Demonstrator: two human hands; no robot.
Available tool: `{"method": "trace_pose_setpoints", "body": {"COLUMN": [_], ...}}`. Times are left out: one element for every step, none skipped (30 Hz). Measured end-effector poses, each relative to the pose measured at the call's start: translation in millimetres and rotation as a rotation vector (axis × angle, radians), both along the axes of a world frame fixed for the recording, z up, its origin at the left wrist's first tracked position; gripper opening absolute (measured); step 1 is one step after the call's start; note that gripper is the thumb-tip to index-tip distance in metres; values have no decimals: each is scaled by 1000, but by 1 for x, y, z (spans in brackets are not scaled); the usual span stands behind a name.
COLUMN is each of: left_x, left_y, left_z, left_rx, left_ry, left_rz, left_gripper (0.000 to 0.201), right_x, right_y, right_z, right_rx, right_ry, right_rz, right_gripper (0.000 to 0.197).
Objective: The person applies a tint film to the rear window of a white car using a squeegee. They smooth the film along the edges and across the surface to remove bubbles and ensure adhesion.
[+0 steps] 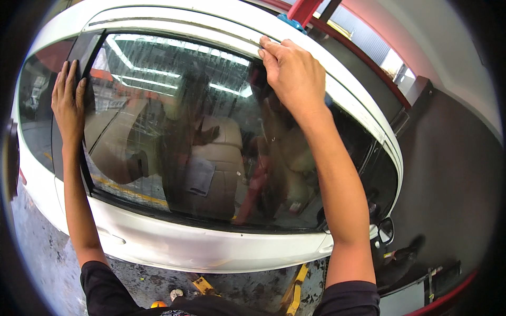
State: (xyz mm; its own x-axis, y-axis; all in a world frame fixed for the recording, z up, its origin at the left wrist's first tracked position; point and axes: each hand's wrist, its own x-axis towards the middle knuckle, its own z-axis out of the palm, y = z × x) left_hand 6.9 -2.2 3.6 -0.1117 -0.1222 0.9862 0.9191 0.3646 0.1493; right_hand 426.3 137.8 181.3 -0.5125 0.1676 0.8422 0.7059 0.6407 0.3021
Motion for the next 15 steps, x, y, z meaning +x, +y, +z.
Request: {"method": "trace_pose_setpoints", "body": {"left_x": [3, 3, 1, 0, -1, 1, 2, 1, 1, 2, 3, 3, 2, 1, 3], "left_y": [-1, 0, 3, 3, 2, 0, 2, 1, 0, 1, 1, 3, 7, 4, 1], "left_z": [-1, -3, -5, -3, -2, -4, -6, -6, -5, -4, -4, -4, -3, -3, -4], "left_rx": [-1, -10, -18, -31, -26, -40, -40, -41, -34, -31, -29, -27, -26, -34, -42], "left_ry": [1, -10, -22, -26, -17, -19, -26, -34, -32, -27, -22, -18, -14, -12, -10], "left_rz": [-2, -18, -33, -46, -46, -26, -6, 14, -2, -2, -2, -4, -12, -8, -6], "left_gripper": [45, 45, 45, 44, 45, 45, 45, 45, 46, 46, 47, 47, 47, 47, 47], "right_x": [-3, -8, -8, -6, -1, 9, 10, 10, 11, 10, 7, 2, -2, -8, -15], "right_y": [2, 2, 2, 1, 5, 11, 9, 7, 4, -1, -4, -8, -12, -11, -4], "right_z": [-9, -18, -16, -11, -7, 0, 8, 11, 14, 13, 9, 3, -3, -9, -13], "right_rx": [16, 61, 22, -20, -35, -51, -53, -58, -64, -74, -94, -114, -133, -92, -50], "right_ry": [72, 120, 112, 111, 57, 3, -58, -72, -85, -98, -50, -1, 53, 84, 114], "right_rz": [22, -37, -15, 8, 38, 68, 98, 72, 45, 13, -15, -45, -80, -42, -6], "right_gripper": [30, 30, 29, 29, 29, 29, 29, 30, 30, 30, 30, 31, 31, 31, 32]}}
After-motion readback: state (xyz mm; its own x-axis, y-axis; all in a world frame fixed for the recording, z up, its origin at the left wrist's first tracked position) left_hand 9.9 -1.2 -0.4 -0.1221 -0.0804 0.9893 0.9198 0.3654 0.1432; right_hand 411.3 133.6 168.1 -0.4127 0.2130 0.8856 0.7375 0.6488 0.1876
